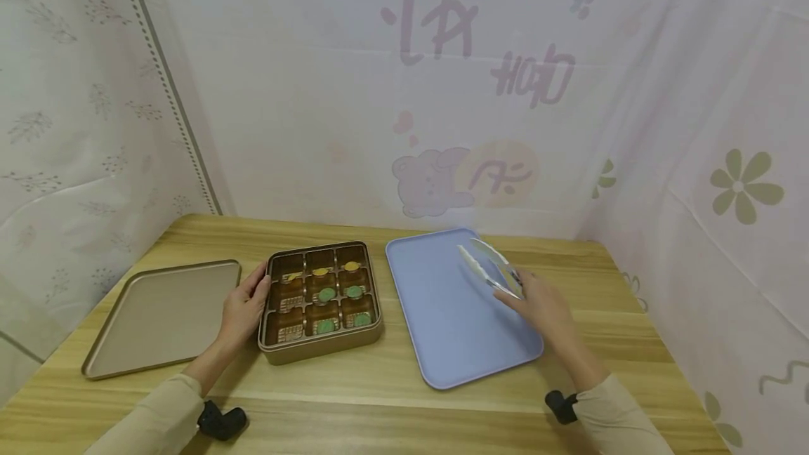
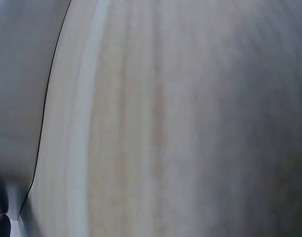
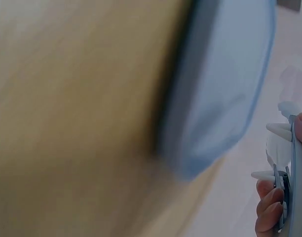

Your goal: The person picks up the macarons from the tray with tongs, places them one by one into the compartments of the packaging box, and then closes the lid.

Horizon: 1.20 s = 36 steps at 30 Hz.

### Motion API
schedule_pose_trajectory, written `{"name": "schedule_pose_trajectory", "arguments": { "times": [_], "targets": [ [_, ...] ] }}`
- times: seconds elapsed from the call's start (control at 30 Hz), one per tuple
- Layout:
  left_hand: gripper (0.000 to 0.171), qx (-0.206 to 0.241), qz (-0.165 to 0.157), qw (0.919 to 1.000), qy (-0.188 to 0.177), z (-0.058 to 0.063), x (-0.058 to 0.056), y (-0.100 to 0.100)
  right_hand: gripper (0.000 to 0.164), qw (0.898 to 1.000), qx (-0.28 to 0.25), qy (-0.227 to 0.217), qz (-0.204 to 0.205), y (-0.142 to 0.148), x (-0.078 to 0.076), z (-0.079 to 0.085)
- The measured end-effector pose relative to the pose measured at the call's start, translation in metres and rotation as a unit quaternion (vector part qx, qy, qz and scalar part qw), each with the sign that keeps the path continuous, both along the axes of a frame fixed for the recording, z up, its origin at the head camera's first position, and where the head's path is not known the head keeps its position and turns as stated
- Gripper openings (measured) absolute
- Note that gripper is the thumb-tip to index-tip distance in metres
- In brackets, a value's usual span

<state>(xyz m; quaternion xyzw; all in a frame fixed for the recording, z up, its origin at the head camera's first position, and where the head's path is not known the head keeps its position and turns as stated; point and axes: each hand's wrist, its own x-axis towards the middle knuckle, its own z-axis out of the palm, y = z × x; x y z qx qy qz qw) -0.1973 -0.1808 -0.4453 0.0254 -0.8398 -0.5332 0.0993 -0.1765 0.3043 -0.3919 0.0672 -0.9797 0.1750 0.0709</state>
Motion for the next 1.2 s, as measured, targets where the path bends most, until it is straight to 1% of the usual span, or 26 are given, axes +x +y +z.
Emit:
{"name": "schedule_pose_trajectory", "arguments": {
  "times": [0.07,0.13,0.23,0.37,0.57,0.77,0.97,1.2],
  "targets": [
    [0.048,0.001,-0.003,1.0000,-0.001,0.000,0.000,0.000,0.060,0.999,0.001,-0.020,-0.025,0.022,0.006,-0.006],
    [0.048,0.002,-0.006,1.0000,-0.003,0.000,0.000,0.000,0.053,0.999,0.007,-0.028,-0.046,0.041,0.012,-0.011],
    [0.048,0.002,-0.003,1.0000,-0.007,0.001,0.000,0.000,0.045,0.998,0.020,-0.017,-0.064,0.062,0.020,-0.018],
    [0.048,-0.001,0.005,1.0000,-0.008,0.001,0.000,0.000,0.043,0.997,0.023,0.000,-0.080,0.079,0.030,-0.025],
    [0.047,-0.002,0.006,1.0000,-0.005,0.002,0.001,0.001,0.043,0.995,0.020,0.006,-0.095,0.091,0.038,-0.032],
    [0.048,0.003,-0.004,0.9999,-0.011,0.001,0.000,0.001,0.044,0.994,0.025,0.005,-0.107,0.102,0.042,-0.039],
    [0.049,0.006,-0.010,0.9999,-0.013,0.000,0.001,0.000,0.047,0.993,0.023,-0.019,-0.115,0.104,0.046,-0.037],
    [0.049,-0.002,-0.009,0.9999,-0.007,0.000,0.000,0.000,0.048,0.992,0.029,-0.021,-0.117,0.104,0.046,-0.037]
  ]
}}
